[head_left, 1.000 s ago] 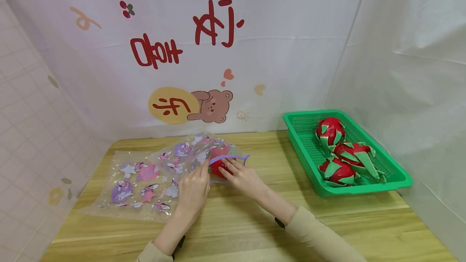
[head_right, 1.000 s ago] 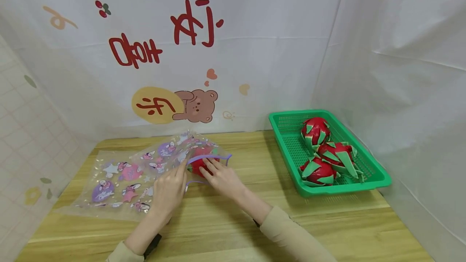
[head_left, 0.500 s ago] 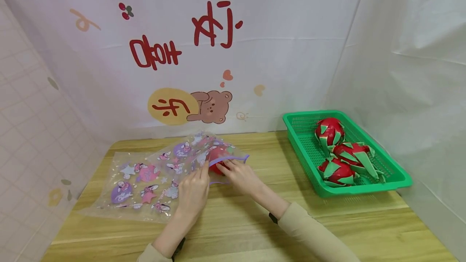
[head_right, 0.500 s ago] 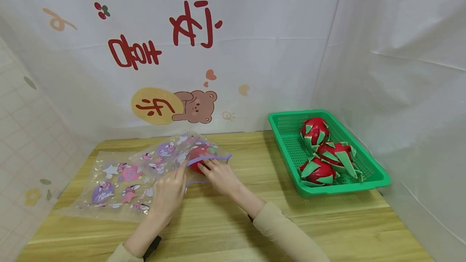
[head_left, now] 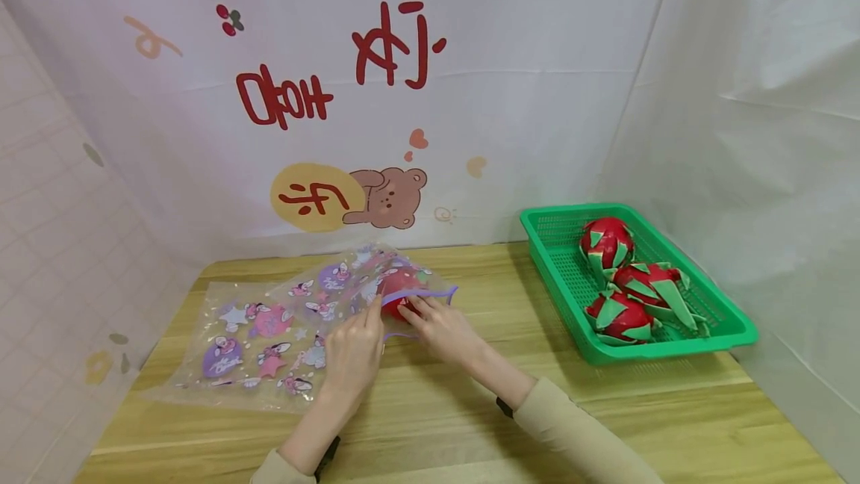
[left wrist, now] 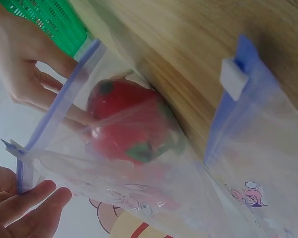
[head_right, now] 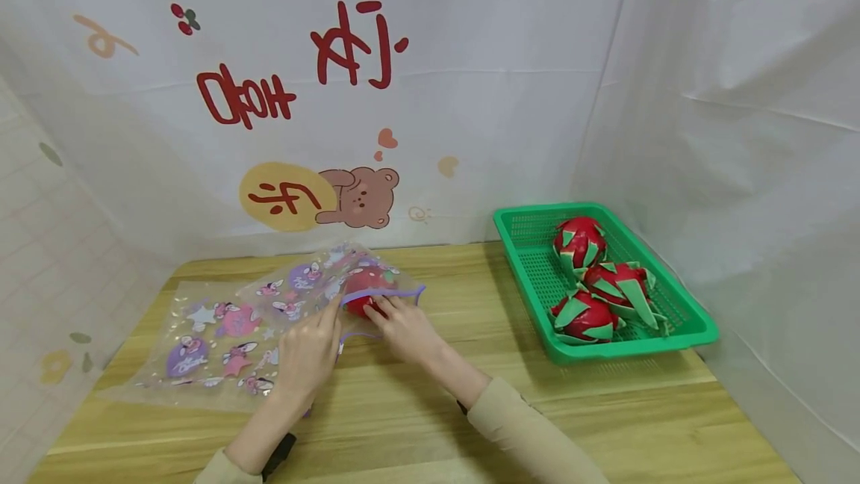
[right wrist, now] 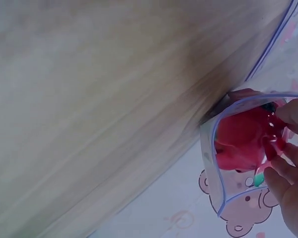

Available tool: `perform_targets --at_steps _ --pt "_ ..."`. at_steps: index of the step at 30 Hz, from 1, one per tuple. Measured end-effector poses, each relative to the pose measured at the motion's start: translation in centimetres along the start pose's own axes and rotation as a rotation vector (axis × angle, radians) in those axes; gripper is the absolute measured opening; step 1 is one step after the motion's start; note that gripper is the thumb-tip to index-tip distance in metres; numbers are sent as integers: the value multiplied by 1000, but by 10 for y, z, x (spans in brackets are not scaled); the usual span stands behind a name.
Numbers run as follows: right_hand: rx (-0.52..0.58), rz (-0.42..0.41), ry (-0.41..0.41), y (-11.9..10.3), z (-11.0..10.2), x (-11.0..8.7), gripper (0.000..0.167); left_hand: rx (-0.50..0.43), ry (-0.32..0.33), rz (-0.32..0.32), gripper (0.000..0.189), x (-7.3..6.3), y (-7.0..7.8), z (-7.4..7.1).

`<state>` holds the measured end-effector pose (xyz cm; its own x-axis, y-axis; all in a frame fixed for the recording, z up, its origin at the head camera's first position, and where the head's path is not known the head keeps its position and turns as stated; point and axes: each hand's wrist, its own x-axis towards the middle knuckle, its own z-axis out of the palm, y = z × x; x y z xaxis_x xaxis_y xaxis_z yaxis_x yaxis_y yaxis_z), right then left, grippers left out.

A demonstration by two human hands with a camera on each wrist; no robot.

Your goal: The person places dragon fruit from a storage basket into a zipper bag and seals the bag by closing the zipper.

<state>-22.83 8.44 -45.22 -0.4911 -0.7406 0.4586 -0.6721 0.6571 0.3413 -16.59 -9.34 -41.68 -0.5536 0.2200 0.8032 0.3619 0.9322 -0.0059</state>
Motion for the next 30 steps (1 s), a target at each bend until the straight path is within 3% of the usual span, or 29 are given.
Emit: perform_targets --at_steps 8,17,30 --pt "3 9 -33 2 5 7 45 -12 8 -6 25 4 -2 0" --pt "-22 -22 -3 -2 1 4 43 -11 -3 -14 15 13 -5 0" --pt "50 6 -110 2 2 10 43 -22 14 -21 15 17 -5 0"
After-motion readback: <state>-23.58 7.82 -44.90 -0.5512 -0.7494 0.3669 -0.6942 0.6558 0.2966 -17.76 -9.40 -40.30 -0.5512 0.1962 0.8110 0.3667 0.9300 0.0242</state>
